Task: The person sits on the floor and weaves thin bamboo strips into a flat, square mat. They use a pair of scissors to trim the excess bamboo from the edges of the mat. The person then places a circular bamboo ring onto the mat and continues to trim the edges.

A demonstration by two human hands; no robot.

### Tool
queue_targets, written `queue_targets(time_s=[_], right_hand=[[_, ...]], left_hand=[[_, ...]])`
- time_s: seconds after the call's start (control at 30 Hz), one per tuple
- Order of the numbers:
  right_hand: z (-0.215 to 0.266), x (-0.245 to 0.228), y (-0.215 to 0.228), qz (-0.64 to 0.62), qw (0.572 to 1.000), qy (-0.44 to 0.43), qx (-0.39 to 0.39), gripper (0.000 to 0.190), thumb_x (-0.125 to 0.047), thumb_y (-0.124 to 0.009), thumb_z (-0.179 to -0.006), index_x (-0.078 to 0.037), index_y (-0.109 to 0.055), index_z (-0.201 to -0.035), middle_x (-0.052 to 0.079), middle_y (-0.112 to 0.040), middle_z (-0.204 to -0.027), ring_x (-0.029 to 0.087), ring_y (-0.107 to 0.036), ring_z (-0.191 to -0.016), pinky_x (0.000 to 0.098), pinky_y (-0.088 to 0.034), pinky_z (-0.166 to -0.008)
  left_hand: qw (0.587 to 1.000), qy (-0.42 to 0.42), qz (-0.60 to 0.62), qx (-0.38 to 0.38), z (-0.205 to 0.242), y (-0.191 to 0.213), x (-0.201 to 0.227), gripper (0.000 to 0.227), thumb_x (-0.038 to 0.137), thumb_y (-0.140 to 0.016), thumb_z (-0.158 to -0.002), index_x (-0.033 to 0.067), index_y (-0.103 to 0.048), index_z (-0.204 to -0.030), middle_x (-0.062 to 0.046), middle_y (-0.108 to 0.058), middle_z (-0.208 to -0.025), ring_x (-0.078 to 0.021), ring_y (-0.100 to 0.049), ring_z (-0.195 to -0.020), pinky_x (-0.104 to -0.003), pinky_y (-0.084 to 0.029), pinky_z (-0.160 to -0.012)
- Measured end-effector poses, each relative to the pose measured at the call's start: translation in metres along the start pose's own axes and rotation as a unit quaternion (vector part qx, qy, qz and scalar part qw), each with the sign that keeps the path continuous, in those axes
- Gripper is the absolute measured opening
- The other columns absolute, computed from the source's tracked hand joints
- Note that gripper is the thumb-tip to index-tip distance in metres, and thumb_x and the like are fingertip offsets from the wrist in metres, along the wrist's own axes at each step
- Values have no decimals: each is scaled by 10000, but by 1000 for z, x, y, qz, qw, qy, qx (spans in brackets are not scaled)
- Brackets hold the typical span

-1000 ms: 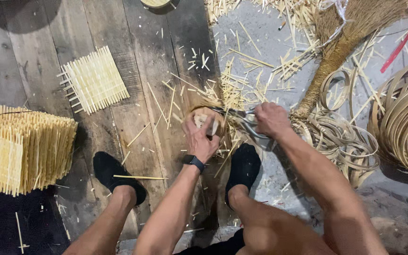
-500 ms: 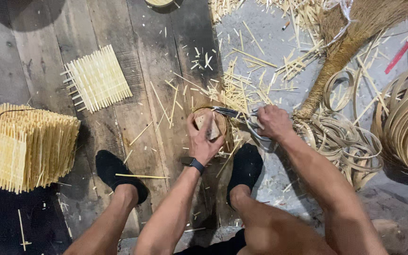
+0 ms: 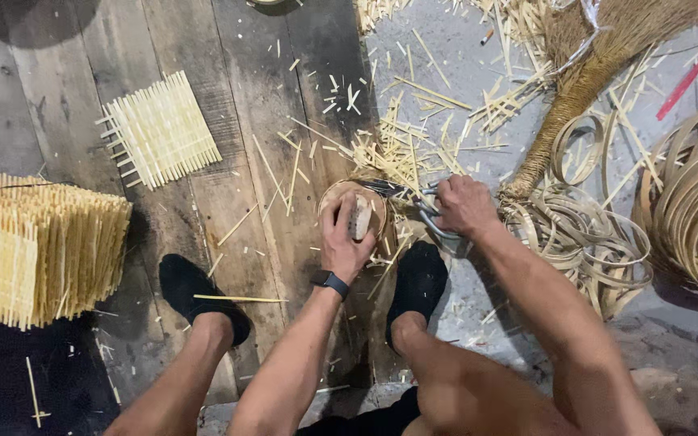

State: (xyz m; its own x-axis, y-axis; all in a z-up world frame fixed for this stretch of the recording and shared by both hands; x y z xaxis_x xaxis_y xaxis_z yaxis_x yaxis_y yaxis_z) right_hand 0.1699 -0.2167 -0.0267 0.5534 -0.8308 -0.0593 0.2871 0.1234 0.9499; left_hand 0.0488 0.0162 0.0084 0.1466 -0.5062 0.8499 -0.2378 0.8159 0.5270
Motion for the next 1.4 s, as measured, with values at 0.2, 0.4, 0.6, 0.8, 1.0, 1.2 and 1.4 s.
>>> queue_targets(time_s=[0.2,0.4,0.6,0.8,1.0,1.2,1.4], right_hand=[[-2,-24,30,-20,997,14,75,578,-502,-716,-723,24,-654,-956,210,-636,-901,361,-648,-904,478,-546,-812],[-1,9,-18,-38,999,-2,6,354,-354,-684,-860,-61,-699,-1060,173,-689,-995,339,-687,-941,499,-558,-788],[1,46,-10,-72,987,-144,-10,543,-502,-747,-805,-46,-714,-1096,200,-692,-1066,343,-684,-982,484,-560,-853],[-11,61,-24,-172,926,-336,26,883,-617,-833,-758,135,-576,-1141,310,-556,-1136,488,-533,-1091,579,-432,-982],[2,9,-13,-269,934,-231,48,342,-243,-800,-881,-39,-684,-1130,156,-629,-1083,288,-625,-1040,456,-530,-958],[-34,-41,-63,-566,812,-135,-49,281,-245,-803,-874,-54,-766,-1076,91,-779,-932,140,-689,-821,278,-560,-736],[-48,-23,-110,-627,742,-217,-98,174,-161,-864,-799,-31,-794,-891,55,-750,-766,113,-643,-624,271,-535,-567]], left_hand=[[996,-62,-36,-49,-2,0,-1,810,60,-763,-714,166,-535,-1484,-223,-498,-1490,-424,-483,-1381,-460,-420,-1157],[993,-70,-17,-98,-5,6,-4,828,2,-708,-694,188,-551,-1485,-195,-510,-1512,-410,-499,-1394,-436,-432,-1165],[993,-60,-37,-94,-8,16,10,821,67,-769,-684,207,-558,-1464,-202,-525,-1497,-407,-531,-1346,-439,-458,-1116],[997,53,-21,-59,-4,-7,-6,906,433,-855,-699,158,-486,-1480,-179,-592,-1330,-334,-650,-1140,-409,-532,-961],[990,118,-82,3,-37,0,-90,476,395,-721,-955,71,-700,-1303,-184,-744,-1186,-281,-712,-1057,-414,-568,-931],[927,310,121,-171,-52,-44,-159,382,151,-841,-791,28,-755,-1143,-108,-803,-1032,-196,-762,-880,-314,-621,-768],[877,430,61,-205,-48,-39,-165,304,181,-888,-798,32,-790,-1044,-67,-767,-865,-122,-659,-665,-265,-546,-551]])
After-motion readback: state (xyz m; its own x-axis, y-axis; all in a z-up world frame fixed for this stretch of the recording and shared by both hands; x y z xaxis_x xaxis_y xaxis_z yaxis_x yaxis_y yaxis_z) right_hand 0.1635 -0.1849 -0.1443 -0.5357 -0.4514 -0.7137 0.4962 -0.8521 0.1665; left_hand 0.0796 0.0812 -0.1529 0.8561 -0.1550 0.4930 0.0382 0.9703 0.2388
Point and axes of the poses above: each hand's wrist, its own z-axis away from the middle knuckle, its own y-axis out of the back of the hand, x = y × z, the point moved 6 cm from there along -z, towards the middle knuckle
